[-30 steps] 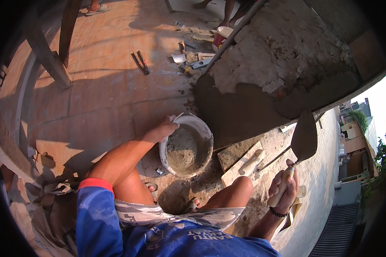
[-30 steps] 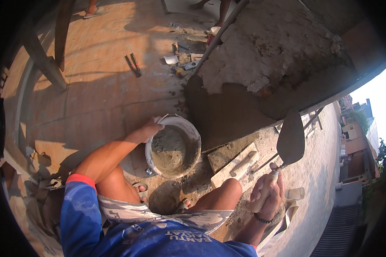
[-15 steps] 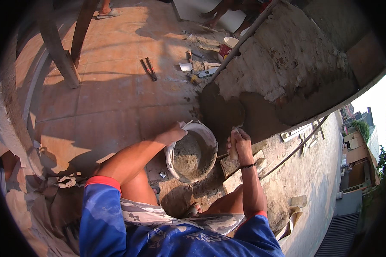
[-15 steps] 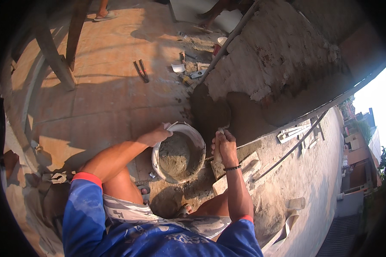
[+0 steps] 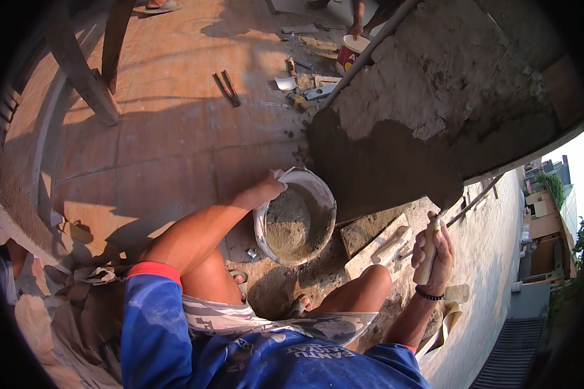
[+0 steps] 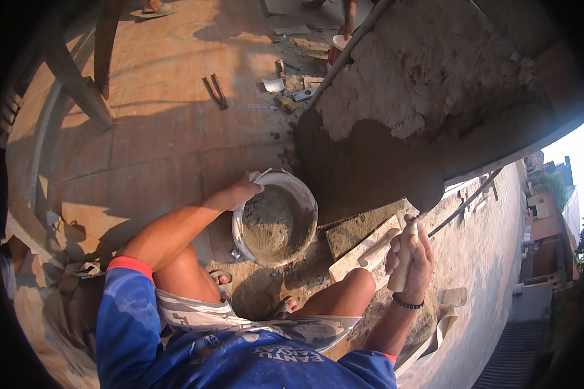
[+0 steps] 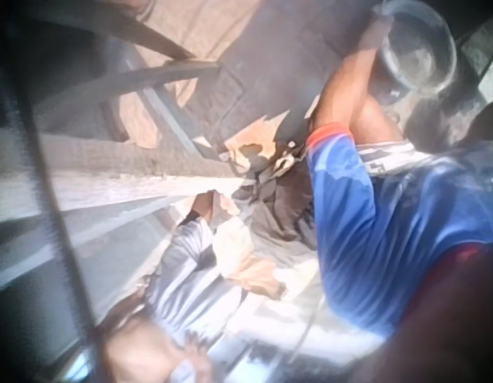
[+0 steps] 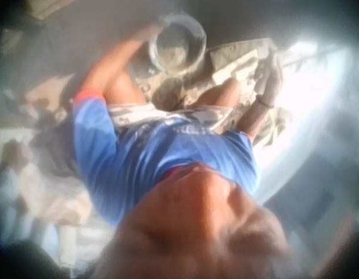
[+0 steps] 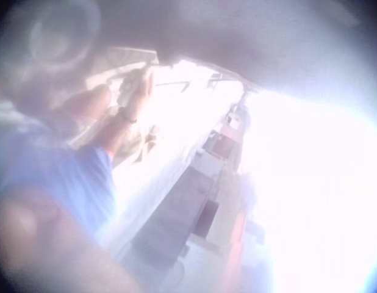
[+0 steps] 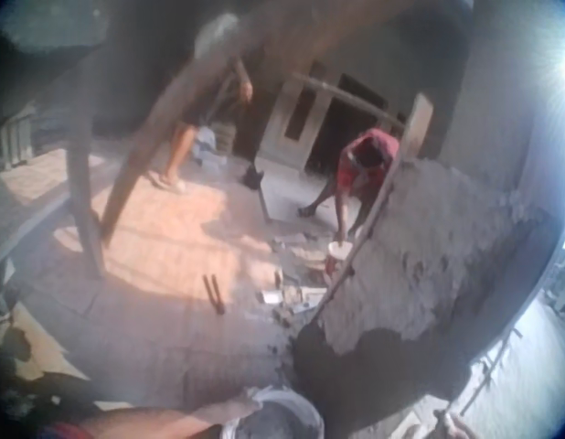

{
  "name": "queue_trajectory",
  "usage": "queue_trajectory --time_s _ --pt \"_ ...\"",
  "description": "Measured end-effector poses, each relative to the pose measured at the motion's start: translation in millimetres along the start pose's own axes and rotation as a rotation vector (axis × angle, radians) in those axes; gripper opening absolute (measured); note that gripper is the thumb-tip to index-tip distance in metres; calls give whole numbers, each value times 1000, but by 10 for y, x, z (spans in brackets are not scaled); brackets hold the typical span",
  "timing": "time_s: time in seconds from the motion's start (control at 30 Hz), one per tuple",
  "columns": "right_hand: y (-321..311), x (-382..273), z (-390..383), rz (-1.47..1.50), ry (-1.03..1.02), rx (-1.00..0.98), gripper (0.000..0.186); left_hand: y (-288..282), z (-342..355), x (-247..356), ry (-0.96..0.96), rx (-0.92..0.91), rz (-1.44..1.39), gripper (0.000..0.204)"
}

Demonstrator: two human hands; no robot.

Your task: The person scoops cement from a bucket using a trowel and applies it to a wall. They repeatedly smooth the surface with the trowel and a wooden float while sitting on the floor.

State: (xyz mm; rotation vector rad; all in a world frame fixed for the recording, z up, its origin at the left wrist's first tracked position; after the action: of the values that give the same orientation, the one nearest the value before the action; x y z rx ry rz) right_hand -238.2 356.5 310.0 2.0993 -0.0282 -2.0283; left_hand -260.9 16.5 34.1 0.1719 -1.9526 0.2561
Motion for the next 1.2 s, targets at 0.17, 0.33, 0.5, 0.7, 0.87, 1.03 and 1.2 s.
queue_trajectory --time_s 0.17,0.33,0.5,0.7,0.87,1.03,1.2 --pt "31 159 -315 -308 -8 -101 56 64 21 9 -47 -176 68 48" --pt "125 1385 -382 -921 369 -431 32 131 -96 190 56 -103 69 31" --pt "614 2162 13 -945 261 -744 18 370 -257 383 143 -308 143 30" --pt "1068 2575 -400 -1326 -909 -1200 20 366 -257 345 214 -181 215 33" --pt "698 2625 -411 -1193 -106 -1206 15 488 -370 426 133 -341 381 38" --pt "308 2058 -116 -1530 -221 -871 46 475 -410 475 236 -276 335 35" --pt "270 2465 -53 -1701 -209 -787 43 618 -446 527 246 -306 348 33"
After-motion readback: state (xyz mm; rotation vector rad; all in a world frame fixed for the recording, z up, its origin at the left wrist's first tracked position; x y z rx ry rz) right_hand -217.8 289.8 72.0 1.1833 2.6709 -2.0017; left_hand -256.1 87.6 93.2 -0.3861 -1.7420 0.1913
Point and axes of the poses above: each hand's wrist, its own z-axis towards the middle knuckle, its own y-axis out of the palm, x = y × z, the point moved 9 cm from there along z, towards the middle knuckle, and after that the axes turned 3 degrees about x, right-handed, at the moved point
